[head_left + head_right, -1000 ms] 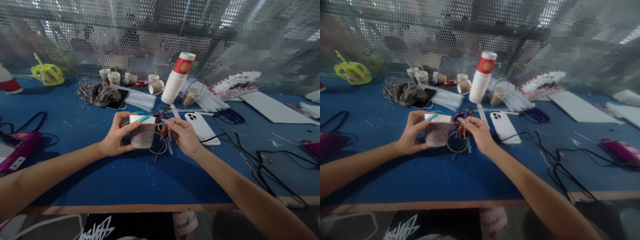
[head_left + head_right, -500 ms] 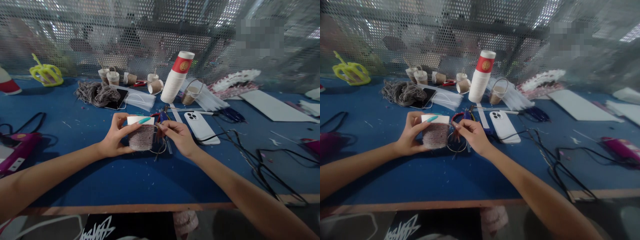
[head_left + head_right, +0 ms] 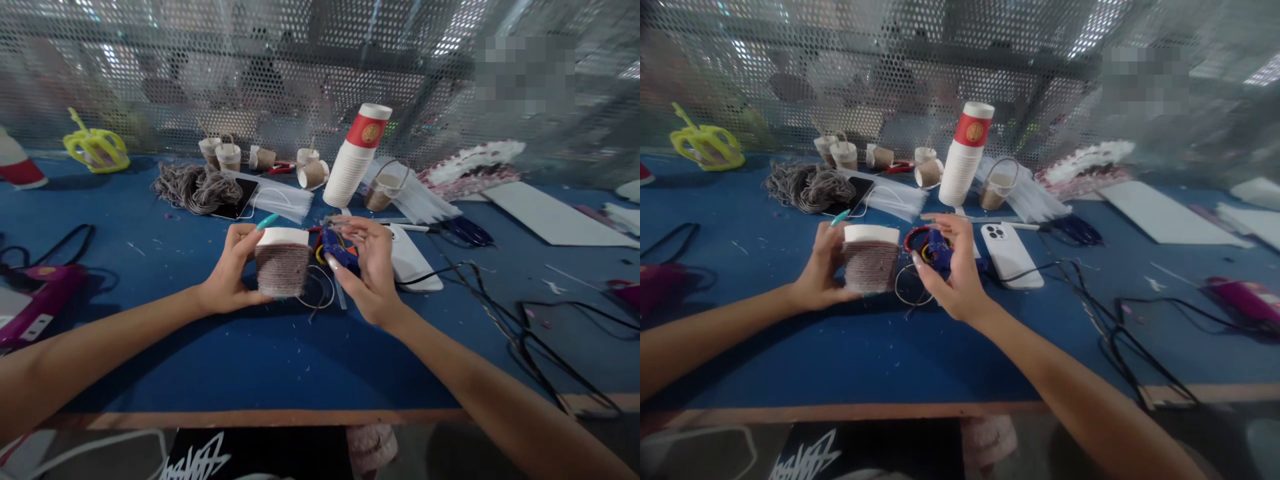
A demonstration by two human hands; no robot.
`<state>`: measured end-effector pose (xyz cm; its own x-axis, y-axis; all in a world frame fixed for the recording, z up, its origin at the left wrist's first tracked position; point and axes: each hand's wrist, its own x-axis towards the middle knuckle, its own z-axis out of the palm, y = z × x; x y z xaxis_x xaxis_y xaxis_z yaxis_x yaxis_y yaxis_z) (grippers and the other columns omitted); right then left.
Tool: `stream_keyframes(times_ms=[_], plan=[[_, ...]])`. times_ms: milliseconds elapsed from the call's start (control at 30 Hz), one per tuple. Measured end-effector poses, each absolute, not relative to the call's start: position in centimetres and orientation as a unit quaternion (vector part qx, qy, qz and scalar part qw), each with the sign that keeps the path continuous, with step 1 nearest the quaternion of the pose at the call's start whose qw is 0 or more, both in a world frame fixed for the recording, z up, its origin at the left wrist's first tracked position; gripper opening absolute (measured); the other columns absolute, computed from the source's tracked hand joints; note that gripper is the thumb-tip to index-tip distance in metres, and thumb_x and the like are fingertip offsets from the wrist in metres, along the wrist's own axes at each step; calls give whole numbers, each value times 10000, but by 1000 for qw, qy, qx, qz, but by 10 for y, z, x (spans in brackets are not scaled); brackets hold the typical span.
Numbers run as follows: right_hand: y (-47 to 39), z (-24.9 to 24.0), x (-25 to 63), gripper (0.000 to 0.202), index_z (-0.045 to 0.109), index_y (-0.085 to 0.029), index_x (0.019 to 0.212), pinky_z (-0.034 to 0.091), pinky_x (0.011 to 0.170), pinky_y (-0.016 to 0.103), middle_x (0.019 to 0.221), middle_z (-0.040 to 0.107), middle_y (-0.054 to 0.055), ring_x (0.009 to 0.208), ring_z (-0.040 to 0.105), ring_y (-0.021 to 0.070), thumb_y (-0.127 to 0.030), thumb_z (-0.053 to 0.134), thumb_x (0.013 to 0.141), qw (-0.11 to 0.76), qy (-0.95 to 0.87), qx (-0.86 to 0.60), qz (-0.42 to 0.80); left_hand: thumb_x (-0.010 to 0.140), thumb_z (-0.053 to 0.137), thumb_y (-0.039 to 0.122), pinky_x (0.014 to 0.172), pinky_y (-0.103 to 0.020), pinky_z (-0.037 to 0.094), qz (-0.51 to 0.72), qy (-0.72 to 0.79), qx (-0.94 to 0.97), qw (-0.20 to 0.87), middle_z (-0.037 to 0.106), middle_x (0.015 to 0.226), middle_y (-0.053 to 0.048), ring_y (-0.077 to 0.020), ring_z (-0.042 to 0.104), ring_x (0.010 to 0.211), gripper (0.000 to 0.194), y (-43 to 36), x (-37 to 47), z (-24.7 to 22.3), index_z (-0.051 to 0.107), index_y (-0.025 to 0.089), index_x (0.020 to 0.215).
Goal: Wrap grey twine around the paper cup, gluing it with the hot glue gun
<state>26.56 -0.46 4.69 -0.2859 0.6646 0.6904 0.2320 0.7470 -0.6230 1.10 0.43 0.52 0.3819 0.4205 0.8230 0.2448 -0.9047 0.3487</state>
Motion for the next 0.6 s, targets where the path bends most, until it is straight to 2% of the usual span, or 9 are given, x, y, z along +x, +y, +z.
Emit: stream_keyframes(times_ms=[100,200,333,467,600], plan=[[-4,46,267,791,336,-346,1400,321,1217,566,1533,379,94,1477,361,308,-329,791,753,486,-829,-193,200,794,742,561,702,-359,643,521,200,820,127,356,1289,-107,-262,539,1117,955,5,12,2,150,413,1528],[-4,45,266,934,301,-339,1426,330,1218,571,1568,367,124,1499,350,334,-338,867,683,450,-845,-174,230,782,760,555,768,-409,651,528,188,817,138,363,1304,-108,-248,577,1101,957,4,14,2,160,402,1511],[-7,45,263,948,337,-325,1413,388,1193,550,1537,437,139,1475,406,339,-326,902,651,450,-839,-151,266,780,762,560,825,-446,651,535,181,814,141,374,1319,-116,-285,603,1170,971,3,16,2,150,377,1512],[-8,45,261,811,415,-277,1367,405,1175,569,1498,503,168,1442,457,344,-229,863,693,435,-842,-186,258,682,819,599,868,-482,643,532,192,812,145,357,1343,-119,-314,579,1220,1060,3,17,1,165,386,1488],[-10,45,258,796,382,-319,1393,395,1181,576,1521,482,133,1470,419,320,-184,814,739,444,-849,-152,243,651,821,628,913,-490,630,535,196,808,150,359,1343,-116,-305,562,1228,1067,3,18,0,194,368,1475]])
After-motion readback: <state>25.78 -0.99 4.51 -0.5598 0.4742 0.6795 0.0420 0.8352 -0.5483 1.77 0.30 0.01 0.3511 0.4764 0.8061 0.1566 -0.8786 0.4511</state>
